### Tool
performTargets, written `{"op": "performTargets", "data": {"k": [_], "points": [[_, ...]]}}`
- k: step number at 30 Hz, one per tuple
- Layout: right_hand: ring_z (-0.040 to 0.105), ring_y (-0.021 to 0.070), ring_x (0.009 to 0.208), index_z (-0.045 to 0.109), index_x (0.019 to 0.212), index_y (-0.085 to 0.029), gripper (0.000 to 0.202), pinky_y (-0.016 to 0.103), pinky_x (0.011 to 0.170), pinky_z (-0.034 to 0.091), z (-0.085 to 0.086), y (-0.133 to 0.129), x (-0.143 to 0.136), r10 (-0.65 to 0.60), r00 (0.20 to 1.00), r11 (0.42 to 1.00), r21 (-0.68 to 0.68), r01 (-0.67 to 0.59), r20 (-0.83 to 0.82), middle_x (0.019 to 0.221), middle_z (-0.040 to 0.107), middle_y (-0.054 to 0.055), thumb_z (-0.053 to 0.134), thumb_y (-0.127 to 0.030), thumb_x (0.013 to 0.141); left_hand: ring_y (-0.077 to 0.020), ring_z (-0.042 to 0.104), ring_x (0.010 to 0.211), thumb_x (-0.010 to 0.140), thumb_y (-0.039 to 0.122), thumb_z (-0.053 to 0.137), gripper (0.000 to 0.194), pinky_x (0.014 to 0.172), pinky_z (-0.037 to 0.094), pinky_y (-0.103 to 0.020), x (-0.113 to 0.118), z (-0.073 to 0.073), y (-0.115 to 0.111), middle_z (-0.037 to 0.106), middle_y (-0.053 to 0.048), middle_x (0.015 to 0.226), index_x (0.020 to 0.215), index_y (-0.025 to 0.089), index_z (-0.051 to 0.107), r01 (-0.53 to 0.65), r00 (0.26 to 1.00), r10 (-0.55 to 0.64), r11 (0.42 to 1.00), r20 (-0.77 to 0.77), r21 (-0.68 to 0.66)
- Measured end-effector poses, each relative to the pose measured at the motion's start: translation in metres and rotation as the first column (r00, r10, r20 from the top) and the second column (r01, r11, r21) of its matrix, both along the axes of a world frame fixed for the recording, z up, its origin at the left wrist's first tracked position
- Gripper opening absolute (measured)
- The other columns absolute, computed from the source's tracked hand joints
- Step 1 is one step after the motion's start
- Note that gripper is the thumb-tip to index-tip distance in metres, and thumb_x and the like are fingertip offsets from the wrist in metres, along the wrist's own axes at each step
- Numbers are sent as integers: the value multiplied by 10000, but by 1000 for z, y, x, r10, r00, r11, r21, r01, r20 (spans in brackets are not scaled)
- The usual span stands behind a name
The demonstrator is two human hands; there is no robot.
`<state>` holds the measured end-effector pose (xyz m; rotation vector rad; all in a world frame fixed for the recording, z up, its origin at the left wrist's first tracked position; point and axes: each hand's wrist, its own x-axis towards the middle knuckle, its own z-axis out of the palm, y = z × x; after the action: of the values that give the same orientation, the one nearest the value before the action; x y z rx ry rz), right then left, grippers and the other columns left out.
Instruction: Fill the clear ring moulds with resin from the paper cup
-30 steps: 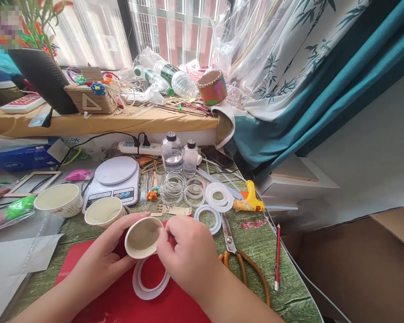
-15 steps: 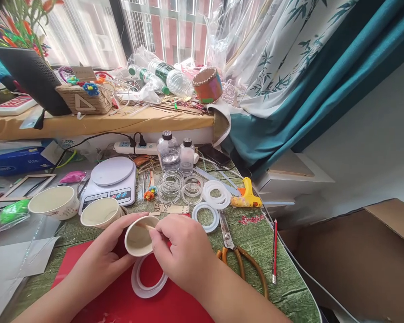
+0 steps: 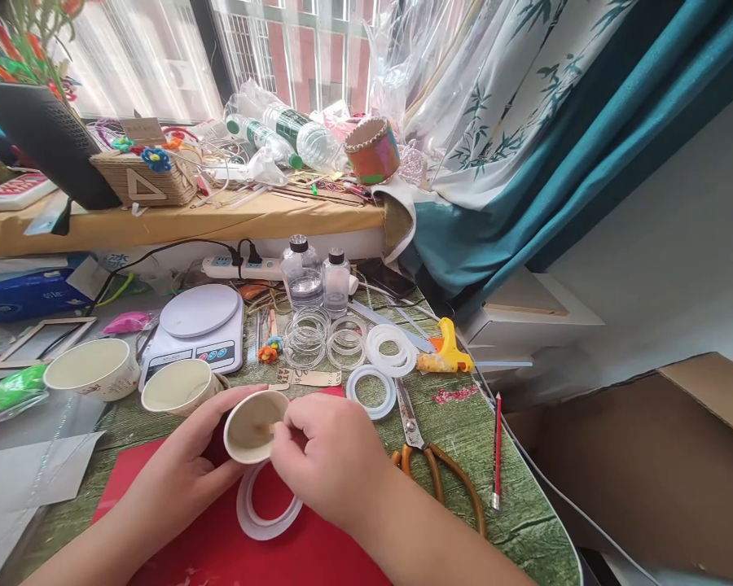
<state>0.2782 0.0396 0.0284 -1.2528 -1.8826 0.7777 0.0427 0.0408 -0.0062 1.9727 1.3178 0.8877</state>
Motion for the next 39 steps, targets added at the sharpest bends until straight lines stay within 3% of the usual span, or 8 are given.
{"op": "performTargets", "data": {"k": [5, 14, 18, 22, 28, 32, 35, 39], "points": [[452, 140, 620, 371, 683, -235, 373, 295, 603, 310, 0, 0, 0, 35, 999, 999, -1, -35, 4, 644, 489, -33, 562, -242, 1004, -269, 802, 1265, 980, 370, 769, 450, 1042, 685, -367, 0, 1, 0, 810, -33, 1399, 1421, 370, 679, 10, 1000, -9, 1000, 9, -20], [512, 154, 651, 483, 717, -233, 318, 298, 613, 343, 0, 1, 2, -43, 999, 999, -18, 43, 15, 686, 568, -13, 561, -268, 1023, -302, 783, 1302, 989, 352, 753, 459, 1069, 673, -404, 0, 1, -2, 794, -65, 1432, 1442, 338, 680, 15, 1000, -14, 998, 20, -66], [493, 147, 627, 442, 688, -234, 349, 297, 593, 335, 1, 0, 2, 29, 999, 999, -46, -28, 28, 660, 546, -21, 578, -261, 1008, -301, 787, 1290, 996, 364, 756, 447, 1059, 676, -405, 1, 2, -3, 792, -67, 1436, 1436, 340, 682, 20, 999, -18, 997, 27, -81], [483, 148, 619, 433, 698, -238, 328, 294, 587, 336, -1, -1, 1, -65, 997, 998, 5, 64, 50, 663, 542, -17, 568, -247, 997, -291, 781, 1293, 992, 349, 765, 460, 1090, 659, -407, 0, 1, -3, 793, -50, 1428, 1442, 364, 676, 24, 999, -22, 996, 29, -81], [495, 146, 624, 458, 705, -235, 322, 287, 588, 337, -1, 0, 1, -51, 997, 999, 0, 51, 55, 661, 544, -22, 578, -246, 1003, -287, 750, 1348, 1013, 355, 752, 476, 1116, 642, -400, -1, -1, -3, 762, -43, 1475, 1477, 384, 650, 22, 1000, -20, 994, 23, -106], [504, 139, 621, 471, 714, -232, 310, 279, 601, 355, 0, 0, 1, 44, 999, 999, 7, -45, 30, 666, 549, -26, 580, -231, 1005, -272, 755, 1336, 1016, 344, 743, 475, 1107, 645, -387, -1, -1, -4, 769, -32, 1461, 1478, 393, 644, 32, 999, -29, 994, 27, -104], [526, 151, 659, 496, 736, -231, 298, 287, 627, 371, 1, 0, 1, 6, 999, 998, 55, -8, 41, 702, 567, -11, 557, -226, 1027, -286, 769, 1318, 1004, 338, 753, 472, 1100, 653, -403, 0, 1, -4, 782, -51, 1449, 1467, 370, 664, 24, 1000, -22, 997, 22, -79], [511, 151, 628, 480, 708, -236, 331, 294, 582, 341, 2, 0, 3, 5, 997, 999, -39, -2, 72, 688, 570, -11, 576, -240, 1025, -304, 785, 1292, 989, 362, 768, 445, 1093, 662, -427, 2, 3, -3, 789, -70, 1448, 1428, 346, 697, 18, 1000, -17, 998, 11, -66]]}}
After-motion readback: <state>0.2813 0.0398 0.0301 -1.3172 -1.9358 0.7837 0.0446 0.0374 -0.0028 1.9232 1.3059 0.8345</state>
